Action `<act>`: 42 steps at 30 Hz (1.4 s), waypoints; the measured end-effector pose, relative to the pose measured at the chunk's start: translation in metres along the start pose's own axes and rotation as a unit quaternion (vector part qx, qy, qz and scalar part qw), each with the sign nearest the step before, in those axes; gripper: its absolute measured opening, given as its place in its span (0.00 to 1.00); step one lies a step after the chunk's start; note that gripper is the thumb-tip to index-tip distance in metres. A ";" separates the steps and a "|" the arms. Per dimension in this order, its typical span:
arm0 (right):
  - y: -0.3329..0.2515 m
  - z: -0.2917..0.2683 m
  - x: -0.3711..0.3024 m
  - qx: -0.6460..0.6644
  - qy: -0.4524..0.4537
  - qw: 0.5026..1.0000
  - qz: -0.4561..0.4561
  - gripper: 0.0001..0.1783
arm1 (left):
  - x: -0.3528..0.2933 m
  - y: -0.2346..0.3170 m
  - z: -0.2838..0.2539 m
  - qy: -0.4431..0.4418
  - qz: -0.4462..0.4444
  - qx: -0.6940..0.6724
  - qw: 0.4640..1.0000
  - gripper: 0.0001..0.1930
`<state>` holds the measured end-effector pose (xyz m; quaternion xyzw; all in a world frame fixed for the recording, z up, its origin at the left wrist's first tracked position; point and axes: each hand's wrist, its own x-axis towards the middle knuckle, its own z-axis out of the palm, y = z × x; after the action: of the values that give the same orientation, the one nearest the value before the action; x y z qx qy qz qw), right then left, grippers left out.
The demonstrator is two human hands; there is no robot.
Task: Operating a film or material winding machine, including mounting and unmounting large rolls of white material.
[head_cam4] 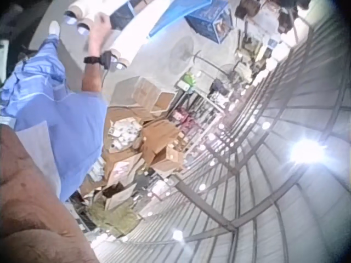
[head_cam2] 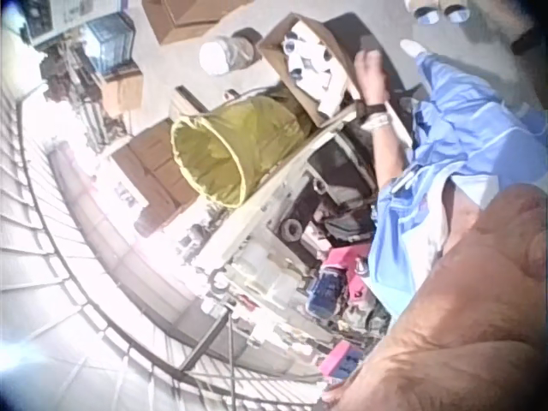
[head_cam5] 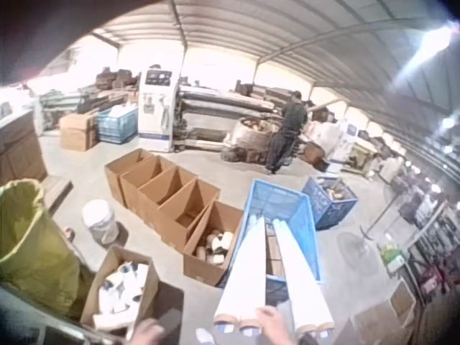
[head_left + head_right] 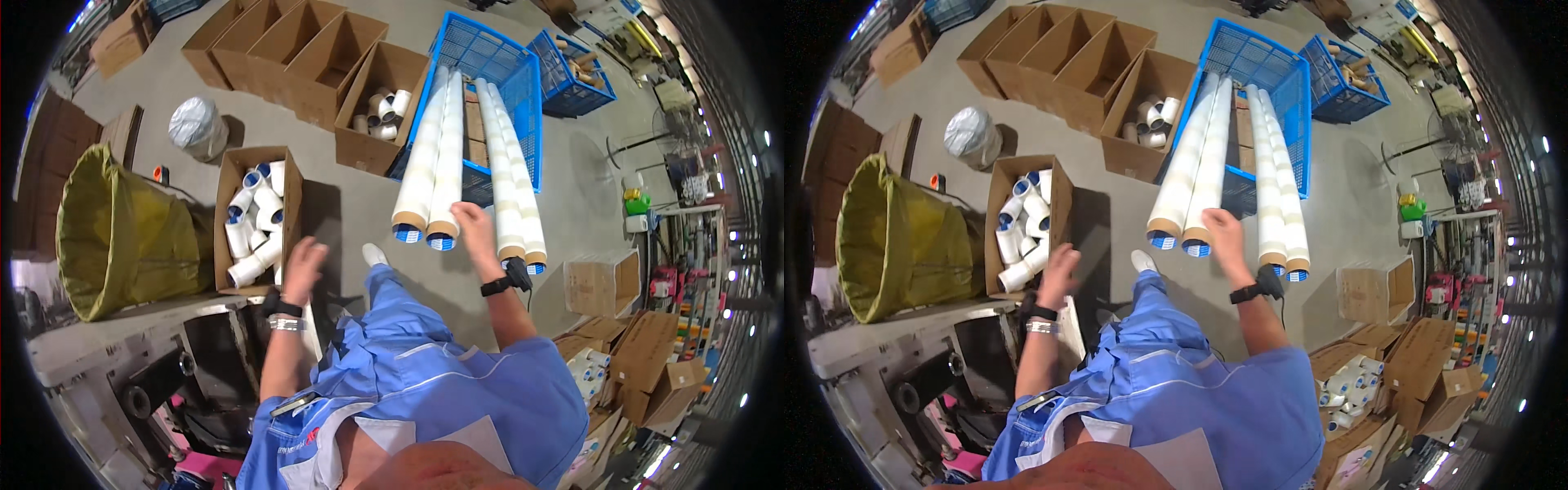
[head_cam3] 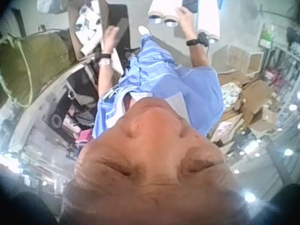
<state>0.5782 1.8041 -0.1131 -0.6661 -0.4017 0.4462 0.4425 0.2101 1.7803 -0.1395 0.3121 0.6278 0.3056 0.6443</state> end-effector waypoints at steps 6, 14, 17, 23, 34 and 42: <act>0.137 -0.028 0.051 0.251 -0.038 0.924 0.287 0.28 | 0.074 -0.019 0.161 -0.115 0.025 0.071 0.990 0.50; 0.122 0.048 0.087 0.453 -0.074 0.815 0.354 0.32 | 0.127 -0.008 0.167 -0.042 0.082 -0.054 0.994 0.44; 0.120 0.089 0.127 0.465 -0.070 0.821 0.324 0.32 | 0.163 0.022 0.140 0.011 0.068 -0.070 0.995 0.42; 0.122 0.086 0.150 0.165 0.032 0.972 0.165 0.37 | 0.151 0.070 0.140 0.026 0.171 0.170 0.970 0.42; 0.013 0.115 0.156 0.398 -0.138 0.827 0.373 0.51 | -0.189 0.202 0.006 0.118 0.227 0.324 0.911 0.39; 0.042 0.113 0.192 0.243 -0.215 0.919 0.223 0.47 | -0.373 0.127 -0.043 0.420 0.287 0.137 0.850 0.40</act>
<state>0.5301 1.9966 -0.2225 -0.4985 -0.2069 0.7498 0.3827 0.1579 1.5666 0.1904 0.4053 0.7564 0.4901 0.1533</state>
